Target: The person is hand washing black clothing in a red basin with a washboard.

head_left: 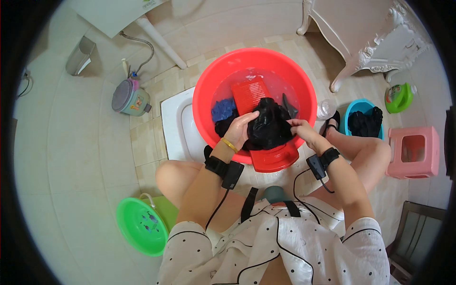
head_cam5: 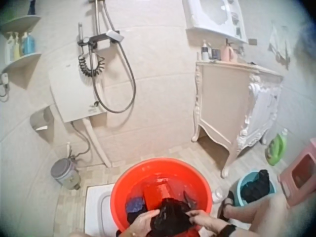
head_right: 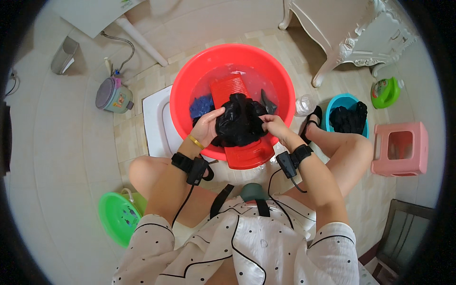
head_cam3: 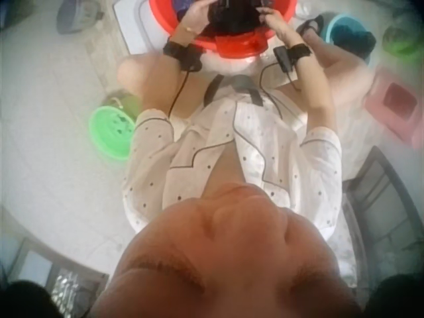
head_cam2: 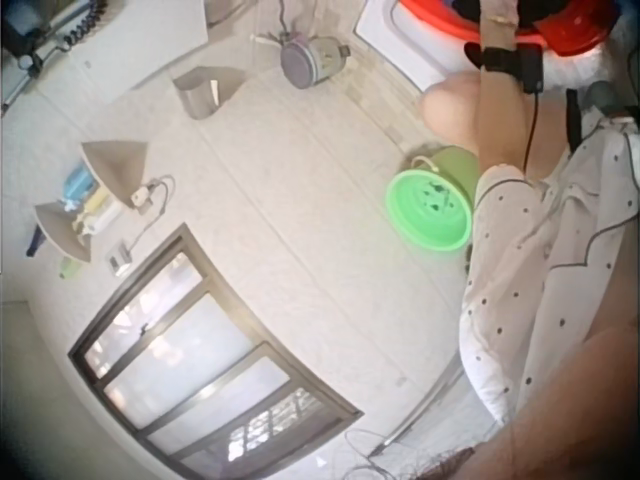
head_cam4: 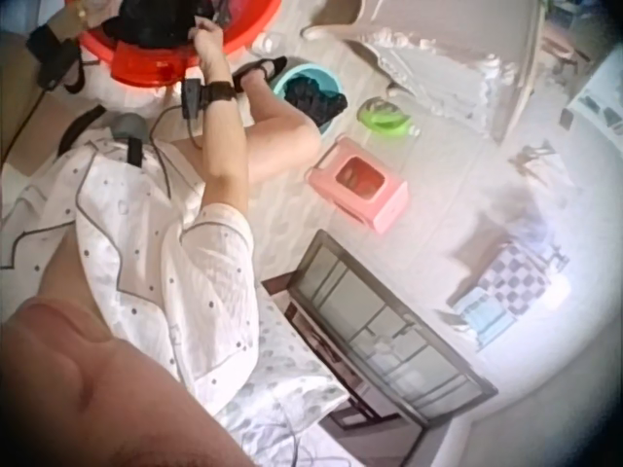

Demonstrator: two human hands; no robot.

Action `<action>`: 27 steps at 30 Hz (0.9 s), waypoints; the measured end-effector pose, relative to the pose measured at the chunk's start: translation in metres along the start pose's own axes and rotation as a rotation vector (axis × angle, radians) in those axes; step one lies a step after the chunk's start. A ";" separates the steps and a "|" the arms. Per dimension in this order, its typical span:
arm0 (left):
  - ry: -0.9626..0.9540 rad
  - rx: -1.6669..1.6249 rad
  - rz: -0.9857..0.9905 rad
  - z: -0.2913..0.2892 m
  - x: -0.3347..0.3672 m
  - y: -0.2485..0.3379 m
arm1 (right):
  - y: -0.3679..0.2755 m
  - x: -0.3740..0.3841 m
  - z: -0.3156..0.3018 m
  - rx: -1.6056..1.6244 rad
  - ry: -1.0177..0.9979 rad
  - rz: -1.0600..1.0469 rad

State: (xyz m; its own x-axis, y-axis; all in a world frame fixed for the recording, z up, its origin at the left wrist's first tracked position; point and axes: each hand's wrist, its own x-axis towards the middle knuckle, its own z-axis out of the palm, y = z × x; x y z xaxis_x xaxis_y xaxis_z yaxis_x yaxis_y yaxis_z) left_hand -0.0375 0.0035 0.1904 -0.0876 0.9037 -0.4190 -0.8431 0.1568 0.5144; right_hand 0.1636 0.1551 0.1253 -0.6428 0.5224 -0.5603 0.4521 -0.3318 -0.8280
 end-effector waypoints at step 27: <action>0.545 1.391 0.563 -0.082 0.022 0.044 | -0.082 -0.047 -0.011 -1.092 -0.003 -0.822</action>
State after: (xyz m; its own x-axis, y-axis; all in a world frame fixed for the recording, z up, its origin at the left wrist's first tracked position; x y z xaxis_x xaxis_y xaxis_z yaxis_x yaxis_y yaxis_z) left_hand -0.1201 -0.0020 0.1428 -0.6346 0.7729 0.0036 0.4527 0.3680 0.8122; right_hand 0.1636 0.1664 0.2204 -0.9613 0.2639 0.0792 0.1951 0.8550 -0.4805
